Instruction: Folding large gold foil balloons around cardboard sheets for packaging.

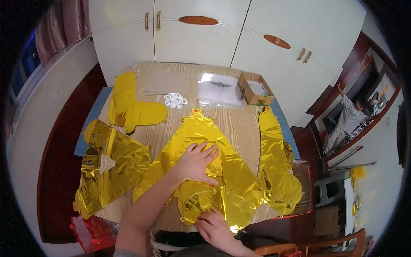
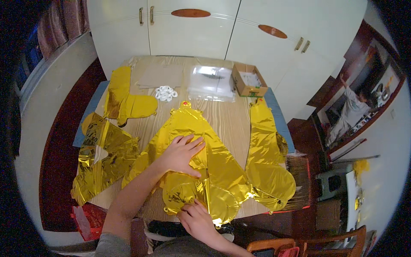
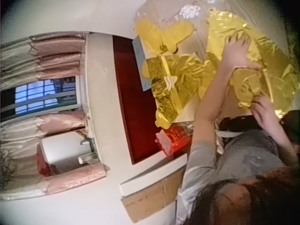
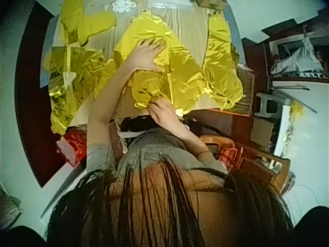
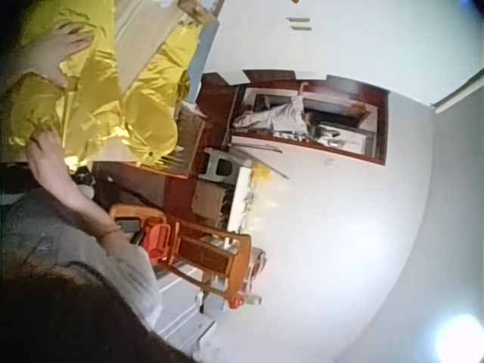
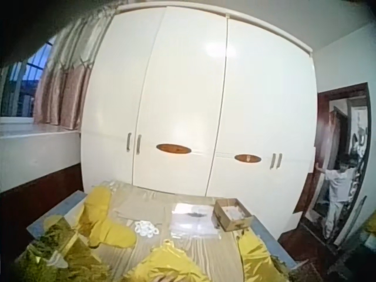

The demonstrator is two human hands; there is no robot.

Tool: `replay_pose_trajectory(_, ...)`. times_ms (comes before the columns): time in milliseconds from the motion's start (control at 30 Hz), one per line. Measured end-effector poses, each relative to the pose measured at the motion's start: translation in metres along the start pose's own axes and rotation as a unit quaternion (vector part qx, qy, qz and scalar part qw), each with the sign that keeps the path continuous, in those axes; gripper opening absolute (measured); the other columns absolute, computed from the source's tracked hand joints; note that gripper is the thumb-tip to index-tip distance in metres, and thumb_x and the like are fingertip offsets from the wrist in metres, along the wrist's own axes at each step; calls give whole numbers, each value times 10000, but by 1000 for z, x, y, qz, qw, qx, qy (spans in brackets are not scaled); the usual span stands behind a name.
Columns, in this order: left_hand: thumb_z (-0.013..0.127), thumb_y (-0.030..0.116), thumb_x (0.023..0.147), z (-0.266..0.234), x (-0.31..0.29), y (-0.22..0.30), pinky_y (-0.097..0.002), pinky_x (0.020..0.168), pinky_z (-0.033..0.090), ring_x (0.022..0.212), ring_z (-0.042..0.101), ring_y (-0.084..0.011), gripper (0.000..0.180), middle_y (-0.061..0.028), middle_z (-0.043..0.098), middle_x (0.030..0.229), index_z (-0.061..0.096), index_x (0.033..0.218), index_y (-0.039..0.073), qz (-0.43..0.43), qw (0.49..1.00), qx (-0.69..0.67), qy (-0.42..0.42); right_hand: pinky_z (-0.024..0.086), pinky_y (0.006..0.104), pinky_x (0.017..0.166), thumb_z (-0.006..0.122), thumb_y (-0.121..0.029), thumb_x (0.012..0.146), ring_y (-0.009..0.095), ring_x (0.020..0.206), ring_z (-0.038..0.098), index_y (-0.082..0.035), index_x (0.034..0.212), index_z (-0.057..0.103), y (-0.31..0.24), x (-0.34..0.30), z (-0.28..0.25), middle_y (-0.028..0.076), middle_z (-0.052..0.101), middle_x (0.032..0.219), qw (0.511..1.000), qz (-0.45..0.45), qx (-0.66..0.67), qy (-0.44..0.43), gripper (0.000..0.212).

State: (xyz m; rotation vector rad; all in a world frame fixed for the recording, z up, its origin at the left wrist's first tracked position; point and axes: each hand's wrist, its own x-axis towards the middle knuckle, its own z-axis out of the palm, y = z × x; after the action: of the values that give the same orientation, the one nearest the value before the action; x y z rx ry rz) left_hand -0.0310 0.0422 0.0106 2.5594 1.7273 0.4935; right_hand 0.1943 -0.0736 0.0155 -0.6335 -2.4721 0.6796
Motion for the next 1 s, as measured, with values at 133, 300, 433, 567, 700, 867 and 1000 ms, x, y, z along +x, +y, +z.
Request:
replay_pose_trajectory(133, 642, 778, 611, -1, 0, -1, -499, 1104, 229, 1359, 322, -361, 1110, -134, 387, 1485, 417, 1416, 48, 2, 1000, 1, -8, 449, 463, 994, 712, -119, 797, 251, 1029, 605, -99, 936, 669, 0, -1, 0, 60, 621, 1011, 1000, 12, 15, -5, 147)
replay_pose_trajectory(300, 652, 783, 592, -1, 1, -1, -524, 1119, 203, 1365, 311, -371, 1138, -148, 374, 1488, 399, 1426, 51, 7, 1000, -1, -16, 450, 445, 1009, 700, -99, 809, 267, 1077, 605, -77, 955, 666, -3, 0, 4, 79, 623, 1030, 999, 35, 42, -6, 151)
replay_pose_trajectory(433, 663, 776, 587, -3, 1, 0, -546, 1125, 201, 1375, 305, -362, 1128, -143, 360, 1496, 409, 1419, 58, 7, 1000, 5, -26, 441, 442, 1020, 691, -94, 820, 270, 1111, 596, -74, 966, 663, -4, -1, 0, 88, 628, 1071, 999, 28, 38, -19, 150)
replay_pose_trajectory(567, 658, 776, 594, -3, 0, -1, -555, 1135, 187, 1391, 286, -361, 1128, -146, 339, 1506, 396, 1427, 63, 1, 999, 16, -41, 425, 445, 1041, 674, -93, 826, 274, 1156, 573, -64, 986, 649, 0, -4, 0, 98, 617, 1119, 998, 15, 41, -37, 165)
replay_pose_trajectory(700, 636, 796, 601, -1, 0, -2, -562, 1137, 177, 1397, 275, -364, 1135, -153, 329, 1510, 386, 1434, 65, 2, 999, 11, -43, 416, 450, 1052, 663, -95, 828, 276, 1178, 561, -57, 1006, 640, 0, -4, 0, 105, 611, 1146, 997, 20, 52, -45, 183)
replay_pose_trajectory(867, 627, 804, 602, -1, 2, -1, -569, 1140, 161, 1405, 262, -359, 1146, -154, 318, 1517, 376, 1442, 67, 7, 999, 14, -51, 411, 454, 1049, 666, -102, 848, 287, 1163, 574, -67, 1020, 648, -4, -2, -4, 121, 623, 1153, 996, 30, 78, -42, 176)
replay_pose_trajectory(1000, 644, 794, 596, -2, 0, -2, -572, 1142, 150, 1412, 243, -359, 1168, -156, 289, 1531, 334, 1465, 78, -2, 997, 18, -71, 408, 457, 1061, 627, -33, 816, 298, 1177, 564, -52, 1085, 635, 9, 4, -36, 122, 607, 1202, 999, -20, 46, -14, 270)
